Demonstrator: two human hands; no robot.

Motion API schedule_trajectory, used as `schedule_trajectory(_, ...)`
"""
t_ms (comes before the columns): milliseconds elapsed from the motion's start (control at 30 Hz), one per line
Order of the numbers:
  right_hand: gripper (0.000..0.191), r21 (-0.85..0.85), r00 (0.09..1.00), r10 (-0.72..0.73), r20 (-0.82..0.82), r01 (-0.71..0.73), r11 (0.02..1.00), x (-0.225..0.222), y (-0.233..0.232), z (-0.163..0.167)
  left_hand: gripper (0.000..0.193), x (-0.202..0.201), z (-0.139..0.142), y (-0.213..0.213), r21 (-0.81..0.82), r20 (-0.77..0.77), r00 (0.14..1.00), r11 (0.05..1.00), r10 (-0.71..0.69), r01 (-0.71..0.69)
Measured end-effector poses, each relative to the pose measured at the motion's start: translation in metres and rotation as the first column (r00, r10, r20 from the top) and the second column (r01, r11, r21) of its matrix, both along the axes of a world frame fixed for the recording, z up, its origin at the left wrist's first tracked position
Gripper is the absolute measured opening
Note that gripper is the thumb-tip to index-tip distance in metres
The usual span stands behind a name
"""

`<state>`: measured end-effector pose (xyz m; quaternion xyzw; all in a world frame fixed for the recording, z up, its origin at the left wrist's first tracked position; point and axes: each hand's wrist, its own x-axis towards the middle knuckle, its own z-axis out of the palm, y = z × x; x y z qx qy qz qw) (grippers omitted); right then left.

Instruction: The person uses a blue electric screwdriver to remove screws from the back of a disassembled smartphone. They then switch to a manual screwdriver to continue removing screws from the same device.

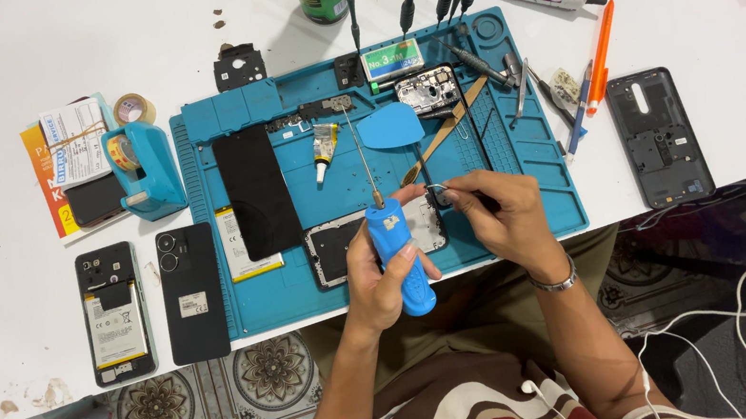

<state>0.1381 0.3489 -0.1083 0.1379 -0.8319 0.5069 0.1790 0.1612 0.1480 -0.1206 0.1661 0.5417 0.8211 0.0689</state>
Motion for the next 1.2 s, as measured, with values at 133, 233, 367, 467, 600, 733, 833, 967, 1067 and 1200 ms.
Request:
schedule_trajectory(133, 0.007, 0.003, 1.000, -0.008, -0.003, 0.008, 1.000, 0.001, -0.001, -0.003, 0.056, 0.000, -0.005, -0.001, 0.013, -0.011, 1.000, 1.000, -0.002, 0.002)
schedule_trajectory(233, 0.006, -0.018, 1.000, -0.023, 0.000, 0.023, 1.000, 0.004, -0.002, -0.005, 0.057, 0.001, -0.011, -0.004, 0.013, 0.000, 1.000, 1.000, 0.005, -0.005)
schedule_trajectory(367, 0.007, 0.034, 1.000, -0.004, 0.024, 0.003, 0.999, 0.012, -0.002, 0.000, 0.057, 0.008, -0.017, -0.006, 0.097, -0.035, 0.999, 0.995, 0.005, -0.001)
schedule_trajectory(467, 0.009, 0.075, 0.998, 0.039, 0.056, -0.043, 0.996, 0.025, 0.000, 0.009, 0.056, 0.023, -0.014, -0.004, 0.180, -0.082, 0.996, 0.984, 0.030, -0.015)
schedule_trajectory(600, 0.011, 0.152, 0.991, 0.102, 0.083, -0.114, 0.982, 0.045, 0.006, 0.023, 0.058, 0.048, 0.000, -0.007, 0.189, -0.113, 0.985, 0.976, 0.131, -0.108)
schedule_trajectory(733, 0.012, 0.225, 0.992, 0.098, 0.078, -0.113, 0.968, 0.059, 0.013, 0.033, 0.054, 0.069, 0.027, -0.027, 0.093, 0.037, 0.977, 0.973, 0.209, -0.212)
schedule_trajectory(833, 0.010, 0.298, 0.994, 0.112, -0.008, -0.105, 0.949, 0.064, 0.014, 0.036, 0.031, 0.082, 0.051, -0.047, -0.496, -0.119, 0.955, 0.817, 0.272, -0.295)
schedule_trajectory(967, 0.010, 0.361, 0.997, 0.073, -0.008, -0.065, 0.930, 0.066, 0.010, 0.035, 0.030, 0.092, 0.071, -0.049, -0.803, -0.325, 0.929, 0.466, 0.179, -0.370)
schedule_trajectory(1067, 0.010, 0.386, 0.999, 0.033, -0.007, -0.028, 0.922, 0.062, 0.007, 0.031, 0.036, 0.091, 0.072, -0.031, -0.801, -0.409, 0.909, 0.444, 0.083, -0.401)
schedule_trajectory(1200, 0.010, 0.419, 1.000, -0.003, 0.007, 0.000, 0.908, 0.060, 0.004, 0.024, 0.051, 0.088, 0.063, -0.014, -0.798, -0.443, 0.894, 0.426, 0.066, -0.426)
